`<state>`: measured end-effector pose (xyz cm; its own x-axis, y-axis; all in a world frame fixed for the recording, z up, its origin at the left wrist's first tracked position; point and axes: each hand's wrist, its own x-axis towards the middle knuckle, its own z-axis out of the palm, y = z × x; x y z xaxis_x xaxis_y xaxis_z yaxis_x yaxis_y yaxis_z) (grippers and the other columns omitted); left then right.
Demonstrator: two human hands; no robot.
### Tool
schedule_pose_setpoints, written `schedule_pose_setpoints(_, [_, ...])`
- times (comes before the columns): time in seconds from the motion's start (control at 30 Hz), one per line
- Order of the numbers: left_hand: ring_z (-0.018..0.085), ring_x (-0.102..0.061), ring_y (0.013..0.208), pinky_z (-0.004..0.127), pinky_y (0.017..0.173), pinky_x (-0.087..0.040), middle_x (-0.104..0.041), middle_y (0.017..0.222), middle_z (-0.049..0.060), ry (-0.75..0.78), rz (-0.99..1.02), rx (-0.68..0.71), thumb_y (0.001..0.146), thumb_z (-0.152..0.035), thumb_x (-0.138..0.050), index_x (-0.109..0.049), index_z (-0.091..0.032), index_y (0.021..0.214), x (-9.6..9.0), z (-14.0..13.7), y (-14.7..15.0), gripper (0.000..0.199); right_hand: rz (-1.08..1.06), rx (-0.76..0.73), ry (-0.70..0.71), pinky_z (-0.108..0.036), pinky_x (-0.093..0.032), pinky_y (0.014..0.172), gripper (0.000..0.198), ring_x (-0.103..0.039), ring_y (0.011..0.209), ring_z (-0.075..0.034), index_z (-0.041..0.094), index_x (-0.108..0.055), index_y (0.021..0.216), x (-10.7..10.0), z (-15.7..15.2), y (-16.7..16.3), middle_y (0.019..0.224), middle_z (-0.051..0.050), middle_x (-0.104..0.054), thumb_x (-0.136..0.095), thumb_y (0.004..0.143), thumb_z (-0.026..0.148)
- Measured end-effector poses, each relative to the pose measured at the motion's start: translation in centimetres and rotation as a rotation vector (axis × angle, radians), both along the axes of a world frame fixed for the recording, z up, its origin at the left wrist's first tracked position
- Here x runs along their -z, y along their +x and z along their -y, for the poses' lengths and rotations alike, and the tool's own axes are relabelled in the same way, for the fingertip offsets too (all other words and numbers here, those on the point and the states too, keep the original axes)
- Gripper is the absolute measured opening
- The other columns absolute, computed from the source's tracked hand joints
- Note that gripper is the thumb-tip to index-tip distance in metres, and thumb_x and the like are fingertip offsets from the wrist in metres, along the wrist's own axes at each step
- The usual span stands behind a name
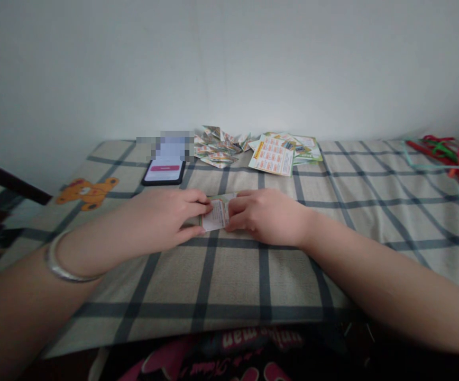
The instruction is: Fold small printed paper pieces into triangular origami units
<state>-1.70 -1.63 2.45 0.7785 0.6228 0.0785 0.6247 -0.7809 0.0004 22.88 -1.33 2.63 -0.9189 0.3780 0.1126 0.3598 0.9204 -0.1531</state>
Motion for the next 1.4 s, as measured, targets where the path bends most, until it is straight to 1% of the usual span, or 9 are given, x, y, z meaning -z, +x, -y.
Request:
schedule_pose_setpoints(0.17, [0.021, -0.065, 0.089, 0.035, 0.079, -0.051, -0.065, 0.109, 0.005, 0.004, -0.043, -0.017, 0.087, -0.037, -0.059, -0.067, -0.021, 0.113, -0.1, 0.2, 0.2, 0.032, -0.039, 0.022, -0.099, -0.028, -0.046, 0.076, 0.024, -0.061, 0.089, -0.016, 0.021, -0.073, 0.096, -0.4, -0.2, 0.7, 0.097, -0.004, -0.07, -0.056, 0.086, 0.008])
schedule_pose_setpoints(0.33, [0.021, -0.066, 0.09, 0.033, 0.077, -0.051, -0.067, 0.107, 0.007, 0.035, -0.037, -0.02, 0.087, -0.038, -0.06, -0.068, -0.018, 0.111, 0.0, 0.0, 0.2, 0.032, -0.014, 0.082, -0.137, -0.027, -0.046, 0.075, 0.033, -0.062, 0.088, -0.014, 0.021, -0.074, 0.087, -0.9, -0.2, 1.8, 0.097, -0.003, -0.07, -0.051, 0.078, -0.001])
schedule_pose_setpoints(0.53, [0.02, -0.066, 0.09, 0.031, 0.079, -0.05, -0.067, 0.107, 0.007, 0.031, 0.029, 0.02, 0.086, -0.04, -0.062, -0.07, -0.018, 0.109, 0.3, -0.4, -0.2, 0.032, 0.065, 0.123, -0.084, -0.028, -0.045, 0.073, 0.033, -0.063, 0.086, -0.014, 0.023, -0.075, 0.086, -1.5, -0.4, 2.7, 0.101, 0.0, -0.071, -0.052, 0.076, 0.002])
schedule_pose_setpoints(0.77, [0.02, -0.065, 0.092, 0.032, 0.08, -0.05, -0.067, 0.106, 0.007, 0.008, 0.034, 0.013, 0.086, -0.041, -0.062, -0.069, -0.018, 0.109, 0.5, -0.5, -0.1, 0.034, 0.108, 0.16, -0.031, -0.028, -0.046, 0.077, 0.033, -0.066, 0.089, -0.014, 0.026, -0.076, 0.09, -2.2, 0.3, 2.5, 0.105, 0.002, -0.073, -0.051, 0.085, 0.006])
schedule_pose_setpoints(0.97, [0.02, -0.064, 0.091, 0.031, 0.079, -0.05, -0.066, 0.103, 0.008, 0.019, 0.033, 0.011, 0.086, -0.038, -0.059, -0.069, -0.018, 0.105, 0.5, -0.4, 0.1, 0.03, 0.129, 0.207, 0.025, -0.03, -0.048, 0.08, 0.027, -0.066, 0.092, -0.016, 0.028, -0.076, 0.088, -2.3, 0.7, 2.9, 0.105, 0.002, -0.073, -0.055, 0.087, 0.011])
schedule_pose_setpoints(1.07, [0.02, -0.063, 0.091, 0.032, 0.08, -0.05, -0.065, 0.101, 0.007, 0.027, 0.023, 0.014, 0.085, -0.036, -0.058, -0.068, -0.017, 0.103, 0.4, -0.4, 0.2, 0.028, 0.121, 0.189, 0.017, -0.029, -0.048, 0.08, 0.027, -0.066, 0.093, -0.016, 0.026, -0.075, 0.087, -2.1, 0.4, 3.0, 0.104, 0.002, -0.073, -0.054, 0.086, 0.008])
schedule_pose_setpoints(1.2, [0.023, -0.059, 0.093, 0.036, 0.08, -0.051, -0.062, 0.1, 0.008, 0.056, 0.001, 0.034, 0.08, -0.034, -0.06, -0.064, -0.015, 0.097, 0.4, -0.5, 0.5, 0.026, 0.103, 0.193, 0.006, -0.027, -0.047, 0.074, 0.028, -0.066, 0.087, -0.015, 0.024, -0.074, 0.085, -1.7, -0.1, 3.0, 0.1, 0.001, -0.073, -0.053, 0.082, 0.005])
schedule_pose_setpoints(1.3, [0.024, -0.058, 0.096, 0.037, 0.083, -0.05, -0.062, 0.102, 0.01, 0.106, 0.01, 0.088, 0.078, -0.028, -0.06, -0.063, -0.014, 0.094, 0.6, -0.9, 0.6, 0.022, 0.08, 0.227, 0.068, -0.028, -0.046, 0.071, 0.028, -0.065, 0.083, -0.015, 0.023, -0.074, 0.092, -1.3, -0.5, 2.8, 0.095, -0.001, -0.072, -0.053, 0.083, 0.008])
schedule_pose_setpoints(1.4, [0.022, -0.058, 0.098, 0.036, 0.086, -0.049, -0.065, 0.101, 0.007, 0.168, 0.042, 0.206, 0.081, -0.021, -0.055, -0.064, -0.016, 0.092, 0.9, -1.5, 0.6, 0.015, 0.062, 0.214, 0.096, -0.03, -0.046, 0.074, 0.024, -0.063, 0.085, -0.017, 0.022, -0.071, 0.103, -0.9, -0.7, 2.7, 0.095, -0.004, -0.071, -0.054, 0.088, 0.019])
